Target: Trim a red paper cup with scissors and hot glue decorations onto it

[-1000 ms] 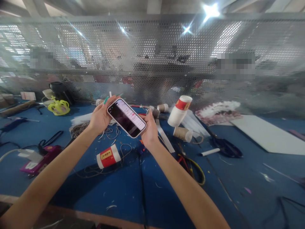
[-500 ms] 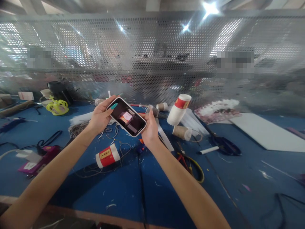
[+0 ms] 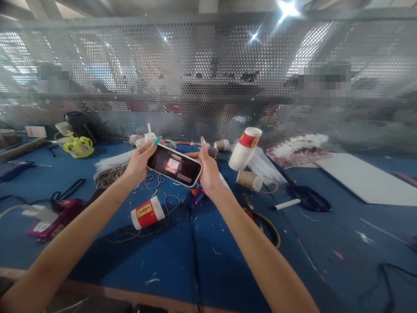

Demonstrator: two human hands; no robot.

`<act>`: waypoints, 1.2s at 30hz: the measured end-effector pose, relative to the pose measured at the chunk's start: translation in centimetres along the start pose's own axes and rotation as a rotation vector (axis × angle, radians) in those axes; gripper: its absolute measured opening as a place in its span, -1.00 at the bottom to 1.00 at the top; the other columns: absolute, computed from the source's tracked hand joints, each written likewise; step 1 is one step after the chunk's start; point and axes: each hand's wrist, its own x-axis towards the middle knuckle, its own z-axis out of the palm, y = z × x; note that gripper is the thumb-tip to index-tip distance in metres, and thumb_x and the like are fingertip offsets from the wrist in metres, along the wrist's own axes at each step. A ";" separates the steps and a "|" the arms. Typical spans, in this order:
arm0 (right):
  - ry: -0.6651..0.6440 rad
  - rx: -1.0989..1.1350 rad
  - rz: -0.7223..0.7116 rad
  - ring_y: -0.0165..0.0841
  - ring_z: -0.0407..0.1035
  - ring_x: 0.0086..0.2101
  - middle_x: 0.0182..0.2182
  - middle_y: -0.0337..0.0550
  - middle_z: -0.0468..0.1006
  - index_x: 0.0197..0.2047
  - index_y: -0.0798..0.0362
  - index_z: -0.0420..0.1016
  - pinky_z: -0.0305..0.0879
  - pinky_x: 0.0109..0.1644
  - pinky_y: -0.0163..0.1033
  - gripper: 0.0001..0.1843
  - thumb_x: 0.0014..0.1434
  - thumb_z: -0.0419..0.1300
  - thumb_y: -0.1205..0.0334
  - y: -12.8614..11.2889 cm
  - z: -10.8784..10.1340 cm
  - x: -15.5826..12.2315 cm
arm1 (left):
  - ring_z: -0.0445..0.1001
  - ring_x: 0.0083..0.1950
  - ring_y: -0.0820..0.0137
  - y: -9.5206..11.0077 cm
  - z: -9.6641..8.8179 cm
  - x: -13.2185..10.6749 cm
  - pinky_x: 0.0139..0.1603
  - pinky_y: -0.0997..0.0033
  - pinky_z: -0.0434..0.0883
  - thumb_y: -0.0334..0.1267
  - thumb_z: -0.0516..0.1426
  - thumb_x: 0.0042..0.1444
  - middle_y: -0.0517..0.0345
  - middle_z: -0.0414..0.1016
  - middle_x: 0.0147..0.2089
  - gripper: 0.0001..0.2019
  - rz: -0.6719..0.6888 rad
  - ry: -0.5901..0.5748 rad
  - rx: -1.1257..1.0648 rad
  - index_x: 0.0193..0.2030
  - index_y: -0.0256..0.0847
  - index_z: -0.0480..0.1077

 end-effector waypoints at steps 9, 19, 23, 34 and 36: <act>0.128 -0.030 -0.239 -0.26 0.43 -0.27 -0.38 -0.18 0.54 -0.38 -0.04 0.46 0.31 -0.09 -0.05 -0.55 0.00 0.08 -0.26 0.7 -0.2 0.4 | 0.26 0.14 0.09 -0.4 1.0 -1.8 0.13 0.03 0.22 -0.11 0.33 -0.23 0.05 0.31 0.12 -0.32 0.279 -0.154 0.456 0.10 -0.01 0.24; 0.110 0.029 -0.186 -0.26 0.42 -0.26 -0.43 -0.18 0.51 -0.41 -0.06 0.46 0.30 -0.07 -0.07 -0.49 -0.01 -0.01 -0.33 0.0 0.3 -0.2 | 0.23 0.11 0.09 -0.7 0.9 -2.2 0.13 0.02 0.18 -0.16 0.39 -0.40 -0.01 0.25 0.08 -0.16 0.426 -0.115 0.689 0.12 -0.06 0.19; 0.083 0.021 -0.161 -0.24 0.42 -0.21 -0.41 -0.16 0.52 -0.40 -0.05 0.47 0.30 -0.06 -0.05 -0.47 -0.01 0.00 -0.33 0.0 0.0 0.0 | 0.21 0.13 0.05 -0.5 0.7 -2.1 0.12 0.00 0.18 -0.18 0.39 -0.43 -0.02 0.23 0.12 -0.10 0.416 -0.126 0.667 0.15 -0.05 0.15; -0.117 0.025 -0.183 -0.25 0.40 -0.14 -0.23 -0.18 0.53 -0.25 -0.02 0.44 0.27 0.00 -0.04 -0.65 -0.04 0.23 -0.07 -0.8 -0.7 -0.1 | 0.19 0.15 0.02 0.3 0.4 -2.0 0.17 -0.02 0.14 -0.17 0.40 -0.42 0.00 0.19 0.16 -0.06 0.485 -0.107 0.671 0.18 -0.02 0.11; -0.117 0.026 -0.197 -0.26 0.40 -0.16 -0.25 -0.19 0.54 -0.25 -0.03 0.43 0.28 -0.02 -0.04 -0.65 -0.03 0.23 -0.07 -0.8 -0.6 -0.2 | 0.18 0.16 0.02 0.1 0.4 -2.0 0.18 -0.03 0.12 -0.17 0.40 -0.43 0.01 0.17 0.17 -0.06 0.497 -0.088 0.705 0.17 -0.02 0.11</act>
